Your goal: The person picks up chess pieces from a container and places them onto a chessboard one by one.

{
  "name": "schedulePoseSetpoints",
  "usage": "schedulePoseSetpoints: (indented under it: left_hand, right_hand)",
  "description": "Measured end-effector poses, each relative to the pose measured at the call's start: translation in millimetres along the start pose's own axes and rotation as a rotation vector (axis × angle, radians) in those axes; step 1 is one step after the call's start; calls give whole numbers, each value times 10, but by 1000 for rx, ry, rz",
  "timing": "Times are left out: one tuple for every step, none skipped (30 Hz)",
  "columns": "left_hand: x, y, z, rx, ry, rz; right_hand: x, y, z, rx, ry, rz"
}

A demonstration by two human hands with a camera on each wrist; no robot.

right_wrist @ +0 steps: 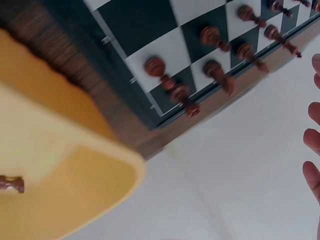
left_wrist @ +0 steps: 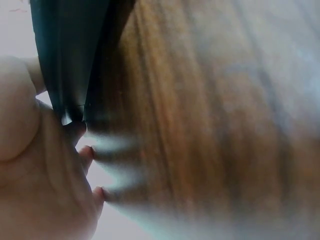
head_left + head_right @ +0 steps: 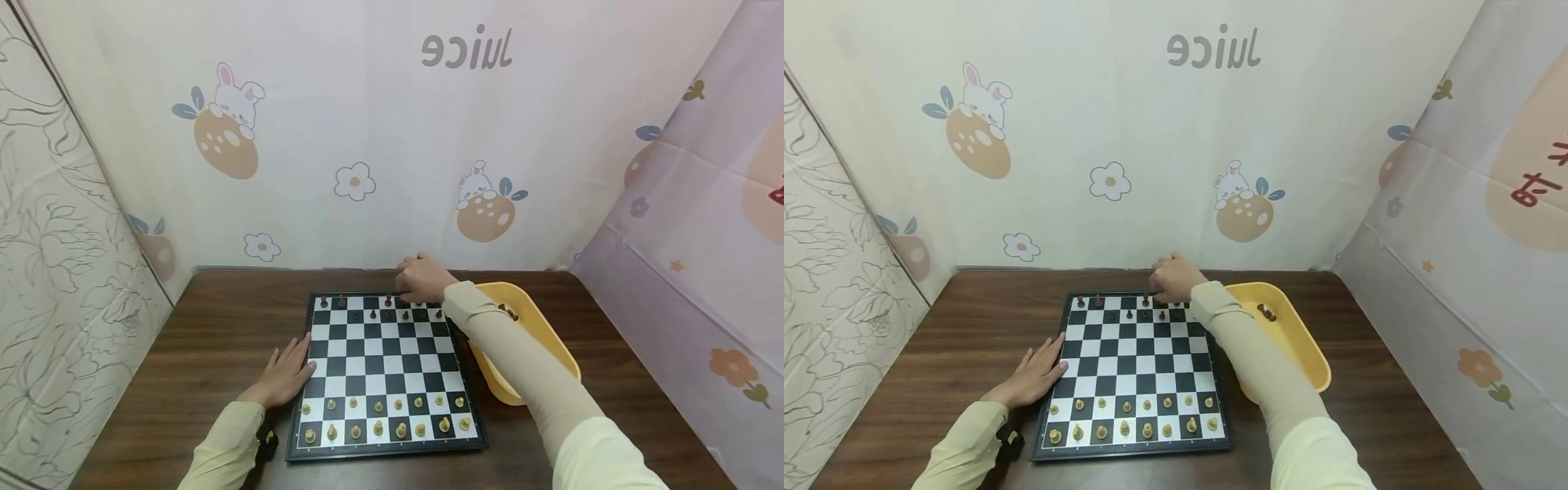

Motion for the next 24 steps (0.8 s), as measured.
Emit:
schedulePoseSetpoints:
  left_hand:
    - [2, 0, 3, 3, -1, -1]
    - [2, -3, 0, 4, 1, -2]
    - [2, -3, 0, 5, 1, -2]
    - [2, -1, 0, 5, 1, -1]
    - [3, -1, 0, 3, -1, 1]
    - [1, 4, 2, 9, -3, 4]
    - [0, 9, 2, 10, -5, 7]
    - [-3, 9, -3, 6, -8, 10]
    - [-3, 14, -4, 9, -9, 14]
    - [-5, 14, -4, 12, -10, 15]
    - [-5, 14, -3, 14, -10, 16]
    - [-5, 14, -3, 14, -10, 16]
    - [-4, 11, -5, 8, -9, 13]
    - [-2, 17, -1, 12, -8, 12]
    - [-1, 18, -1, 8, -6, 10]
    - [-4, 21, -3, 11, -6, 9]
    - [-5, 24, -3, 10, -6, 8]
    - [-10, 23, -7, 10, -8, 8]
    - [-16, 24, -8, 11, -9, 8]
    - [-19, 25, -9, 14, -12, 10]
    - [-25, 21, -15, 11, -14, 12]
    - [-27, 21, -17, 15, -16, 14]
    - [-29, 14, -19, 14, -20, 14]
    - [-31, 9, -23, 16, -21, 15]
  right_hand:
    - [-27, -4, -22, 3, 5, -2]
    - [-51, -9, -43, 2, 8, -4]
    - [-76, -10, -65, -4, 14, -3]
    - [-100, -7, -88, -2, 21, 0]
    - [-125, -2, -113, -8, 29, 3]
    - [-149, 1, -138, -9, 36, 6]
    - [-172, 3, -160, -7, 42, 10]
    - [-195, 7, -183, -8, 49, 13]
    - [-219, 10, -205, -8, 55, 15]
    - [-237, 7, -226, -5, 60, 13]
    - [-254, 2, -246, -9, 63, 10]
    - [-271, -3, -263, -3, 64, 5]
    - [-290, -4, -282, -2, 67, 2]
    - [-310, -7, -303, -2, 72, -2]
    - [-332, -14, -322, 0, 75, -6]
    - [-356, -19, -341, 4, 80, -8]
    - [-381, -23, -359, 10, 84, -10]
    - [-408, -30, -377, 20, 87, -11]
    - [-439, -36, -400, 23, 92, -12]
    - [-471, -41, -424, 25, 94, -14]
    - [-505, -47, -448, 27, 97, -15]
    - [-539, -54, -475, 31, 99, -18]
    - [-576, -60, -507, 30, 102, -23]
    - [-612, -63, -541, 26, 105, -25]
Point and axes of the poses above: each hand's wrist, its own x-axis towards the middle knuckle, its own y-axis out of the palm, z = x × y, the point moved 10 cm from there along x, towards the middle knuckle, and after that the axes turned 2 degrees about -y, right-handed, at the moved point
